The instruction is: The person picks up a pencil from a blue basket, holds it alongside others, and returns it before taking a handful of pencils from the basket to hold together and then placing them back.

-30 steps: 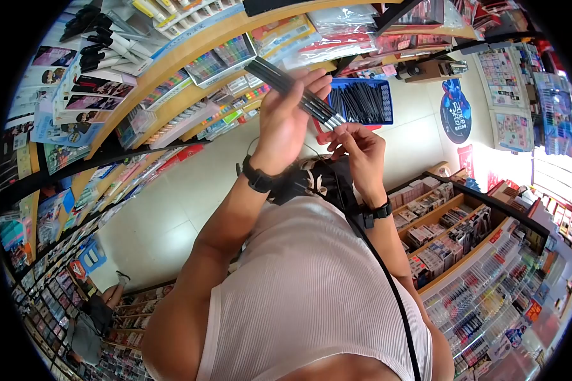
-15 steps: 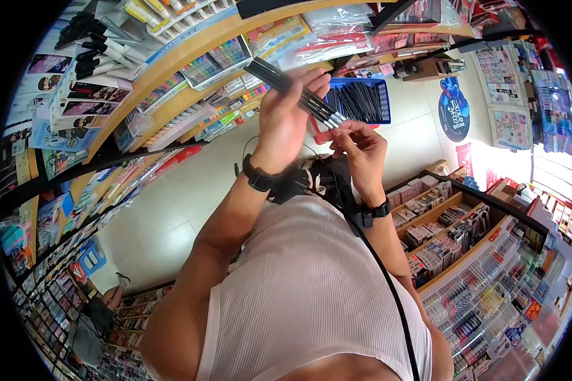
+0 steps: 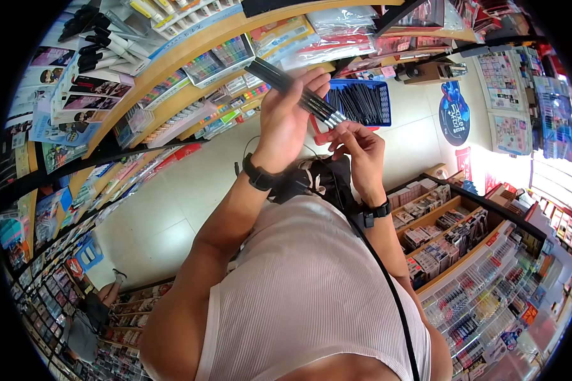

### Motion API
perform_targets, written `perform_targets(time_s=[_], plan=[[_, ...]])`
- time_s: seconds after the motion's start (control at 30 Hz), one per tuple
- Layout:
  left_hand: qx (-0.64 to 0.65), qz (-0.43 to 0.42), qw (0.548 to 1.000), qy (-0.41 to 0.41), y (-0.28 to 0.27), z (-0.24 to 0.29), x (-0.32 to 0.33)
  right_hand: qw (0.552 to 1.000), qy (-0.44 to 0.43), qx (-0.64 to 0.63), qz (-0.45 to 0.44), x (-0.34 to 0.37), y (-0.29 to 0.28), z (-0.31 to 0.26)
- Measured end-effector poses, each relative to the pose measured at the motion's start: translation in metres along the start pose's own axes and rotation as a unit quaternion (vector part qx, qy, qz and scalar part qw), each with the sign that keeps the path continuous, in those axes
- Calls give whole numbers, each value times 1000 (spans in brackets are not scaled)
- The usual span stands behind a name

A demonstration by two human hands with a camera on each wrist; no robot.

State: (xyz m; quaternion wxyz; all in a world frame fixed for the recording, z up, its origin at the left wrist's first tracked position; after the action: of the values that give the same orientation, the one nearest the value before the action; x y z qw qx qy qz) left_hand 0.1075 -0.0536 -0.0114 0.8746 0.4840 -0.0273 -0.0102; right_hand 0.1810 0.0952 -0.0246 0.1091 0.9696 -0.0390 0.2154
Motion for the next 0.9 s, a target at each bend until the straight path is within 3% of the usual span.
perform_targets(time_s=[0.4, 0.57, 0.73, 0.9], plan=[[11, 23, 1000, 1, -6, 6, -8, 999, -28, 5, 39, 4, -15, 2], [17, 62, 997, 51, -35, 47, -30, 997, -67, 10, 42, 6, -38, -8], [23, 47, 991, 126, -60, 92, -41, 994, -100, 3, 43, 8, -65, -33], [-5, 72, 989, 131, -69, 101, -29, 979, -183, -23, 87, -8, -80, -73]])
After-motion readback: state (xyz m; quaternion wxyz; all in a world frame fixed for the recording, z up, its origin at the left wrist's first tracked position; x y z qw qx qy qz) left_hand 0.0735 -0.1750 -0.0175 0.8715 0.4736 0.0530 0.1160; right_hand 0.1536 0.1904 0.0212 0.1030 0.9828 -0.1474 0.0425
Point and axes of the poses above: each hand's wrist, its own x-axis away from the middle knuckle, its own y-axis out of the palm, z = x × y, the point moved 8 cm from there along -x, towards the middle knuckle, and after that the axes turned 7 degrees about y, right-handed, at the moved point
